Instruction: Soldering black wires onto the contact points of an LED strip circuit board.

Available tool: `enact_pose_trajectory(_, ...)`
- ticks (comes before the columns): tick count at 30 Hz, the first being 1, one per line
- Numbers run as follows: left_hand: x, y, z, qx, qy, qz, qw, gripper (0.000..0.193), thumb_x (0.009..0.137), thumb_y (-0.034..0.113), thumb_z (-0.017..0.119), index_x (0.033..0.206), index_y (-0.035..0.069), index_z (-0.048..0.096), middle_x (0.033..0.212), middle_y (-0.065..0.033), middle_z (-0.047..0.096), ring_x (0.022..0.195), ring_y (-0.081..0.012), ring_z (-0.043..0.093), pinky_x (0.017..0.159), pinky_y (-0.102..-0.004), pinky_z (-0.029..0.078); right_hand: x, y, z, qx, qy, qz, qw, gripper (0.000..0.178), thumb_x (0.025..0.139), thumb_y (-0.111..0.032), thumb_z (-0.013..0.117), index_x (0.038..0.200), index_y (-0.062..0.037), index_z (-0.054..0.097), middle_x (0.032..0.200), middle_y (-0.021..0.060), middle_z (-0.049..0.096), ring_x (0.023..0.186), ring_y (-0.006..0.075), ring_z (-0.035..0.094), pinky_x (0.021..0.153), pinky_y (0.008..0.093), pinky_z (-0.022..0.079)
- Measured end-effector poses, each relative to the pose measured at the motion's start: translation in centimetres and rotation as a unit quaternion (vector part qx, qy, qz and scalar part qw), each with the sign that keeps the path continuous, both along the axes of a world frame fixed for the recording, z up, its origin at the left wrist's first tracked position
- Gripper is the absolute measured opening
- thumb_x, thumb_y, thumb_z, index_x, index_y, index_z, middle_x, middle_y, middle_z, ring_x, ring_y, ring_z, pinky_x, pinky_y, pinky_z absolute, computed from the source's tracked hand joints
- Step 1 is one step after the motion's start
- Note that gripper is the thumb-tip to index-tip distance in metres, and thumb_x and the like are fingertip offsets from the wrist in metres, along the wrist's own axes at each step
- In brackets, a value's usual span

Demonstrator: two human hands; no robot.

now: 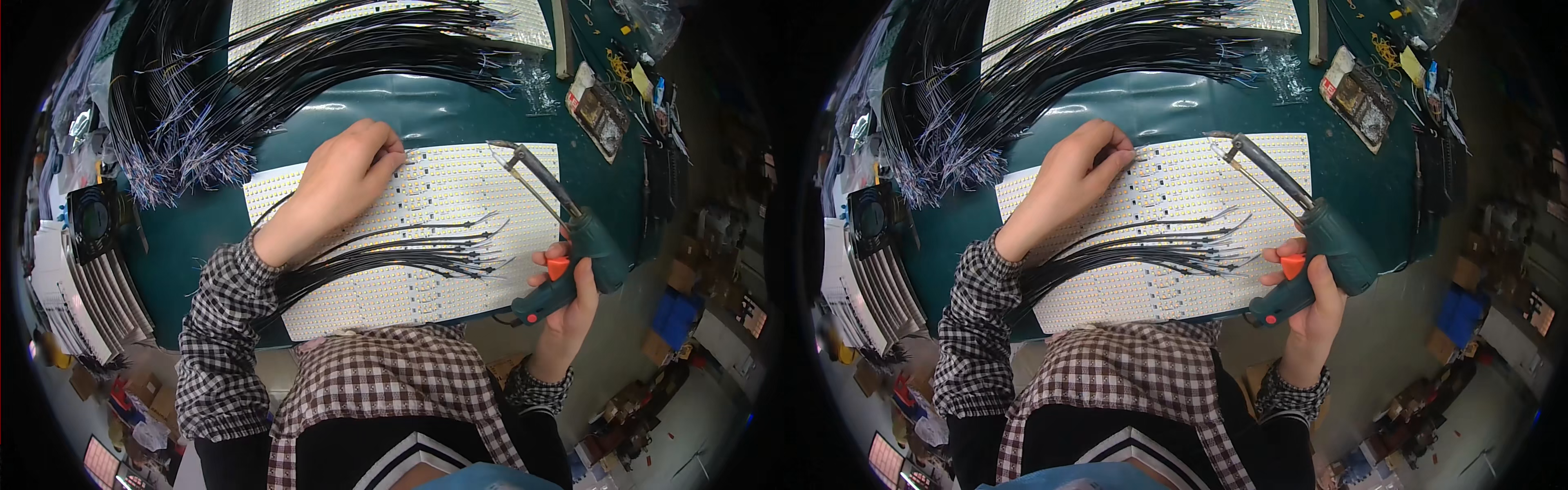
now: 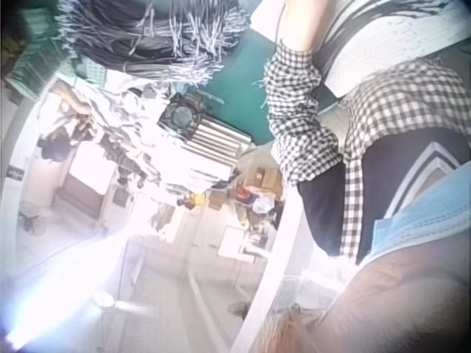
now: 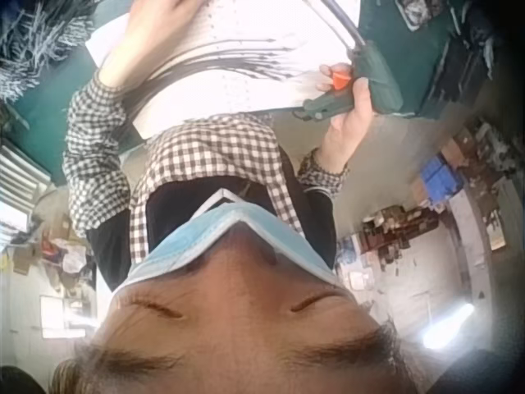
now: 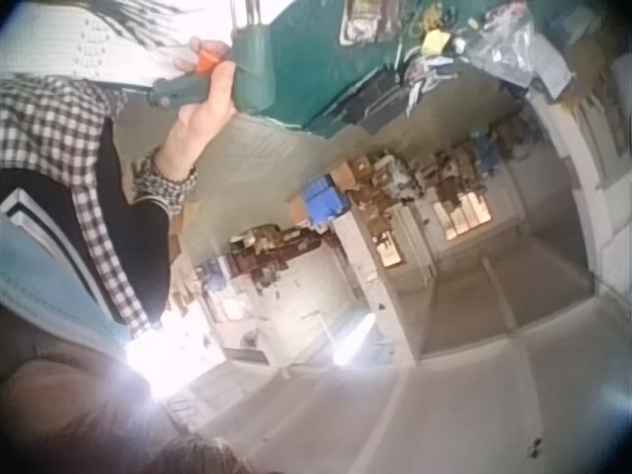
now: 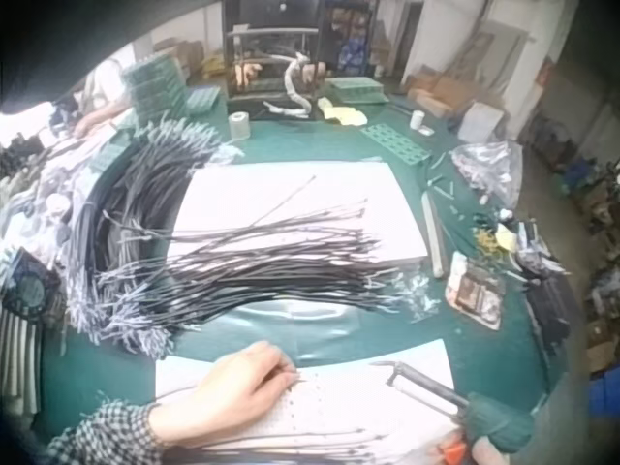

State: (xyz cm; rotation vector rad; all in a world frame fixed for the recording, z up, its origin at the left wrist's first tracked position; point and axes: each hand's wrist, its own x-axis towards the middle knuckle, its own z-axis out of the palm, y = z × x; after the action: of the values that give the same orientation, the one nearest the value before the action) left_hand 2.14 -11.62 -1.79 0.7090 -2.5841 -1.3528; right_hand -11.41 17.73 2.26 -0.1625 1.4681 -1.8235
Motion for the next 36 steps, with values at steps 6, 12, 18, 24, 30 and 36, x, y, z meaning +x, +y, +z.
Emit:
enact_pose_trajectory(6, -0.3, -0.7, 0.6, 0.075, -0.053, 0.008, 0.996, 0.014, 0.083, 0.015, 0.063, 0.086, 0.001, 0.061, 0.085, -0.0131, 0.062, 0.071, -0.0268, 0.061, 0.064, -0.0369, 0.048, 0.1, -1.7, 0.3, 0.037, 0.019, 0.007, 0.999, 0.051, 0.097, -0.028, 0.049, 0.132, 0.0077, 0.039, 0.101, 0.0148, 0.061, 0.093, 0.0265, 0.066, 0.065, 0.0325, 0.062)
enact_pose_trajectory(12, -0.5, 0.4, 0.4, 0.075, -0.008, 0.045, 0.996, 0.011, 0.079, 0.011, 0.064, 0.083, 0.002, 0.061, 0.083, -0.0102, 0.058, 0.063, -0.0224, 0.059, 0.061, -0.0343, 0.047, 0.3, -2.4, 0.4, 0.055, 0.004, -0.023, 0.998, 0.045, 0.093, -0.021, 0.056, 0.126, 0.0073, 0.046, 0.098, 0.0184, 0.062, 0.090, 0.0342, 0.066, 0.063, 0.0364, 0.061)
enact_pose_trajectory(18, -0.4, 1.1, -0.6, 0.027, 0.040, 0.068, 0.997, 0.010, 0.073, 0.007, 0.067, 0.078, 0.003, 0.058, 0.081, -0.0084, 0.055, 0.058, -0.0216, 0.055, 0.056, -0.0333, 0.046, 0.9, -2.9, 0.8, 0.069, 0.020, -0.022, 0.997, 0.045, 0.091, -0.021, 0.059, 0.124, 0.0078, 0.047, 0.096, 0.0180, 0.062, 0.088, 0.0333, 0.067, 0.063, 0.0359, 0.061)
enact_pose_trajectory(24, -0.4, 1.6, -1.3, 0.023, 0.084, 0.085, 0.993, 0.011, 0.072, 0.005, 0.067, 0.075, 0.003, 0.057, 0.080, -0.0073, 0.053, 0.058, -0.0221, 0.054, 0.055, -0.0332, 0.046, 1.5, -2.6, 0.5, 0.078, 0.032, -0.017, 0.996, 0.039, 0.090, -0.019, 0.060, 0.117, 0.0085, 0.052, 0.093, 0.0173, 0.062, 0.085, 0.0312, 0.067, 0.063, 0.0354, 0.061)
enact_pose_trajectory(30, -0.3, 1.7, -1.5, 0.016, 0.103, 0.084, 0.991, 0.011, 0.071, 0.005, 0.067, 0.075, 0.003, 0.056, 0.080, -0.0073, 0.053, 0.059, -0.0225, 0.054, 0.054, -0.0339, 0.045, 2.4, -2.8, 0.7, 0.108, 0.043, -0.025, 0.993, 0.032, 0.089, -0.018, 0.059, 0.108, 0.0085, 0.055, 0.090, 0.0163, 0.062, 0.080, 0.0279, 0.066, 0.064, 0.0351, 0.060)
enact_pose_trajectory(36, -0.3, 1.7, -1.5, 0.013, 0.105, 0.079, 0.991, 0.010, 0.071, 0.005, 0.066, 0.074, 0.004, 0.057, 0.079, -0.0070, 0.053, 0.058, -0.0227, 0.054, 0.054, -0.0345, 0.044, 2.7, -2.9, 0.9, 0.116, 0.021, -0.017, 0.993, 0.028, 0.089, -0.016, 0.058, 0.103, 0.0080, 0.056, 0.085, 0.0157, 0.061, 0.075, 0.0248, 0.064, 0.064, 0.0357, 0.058)
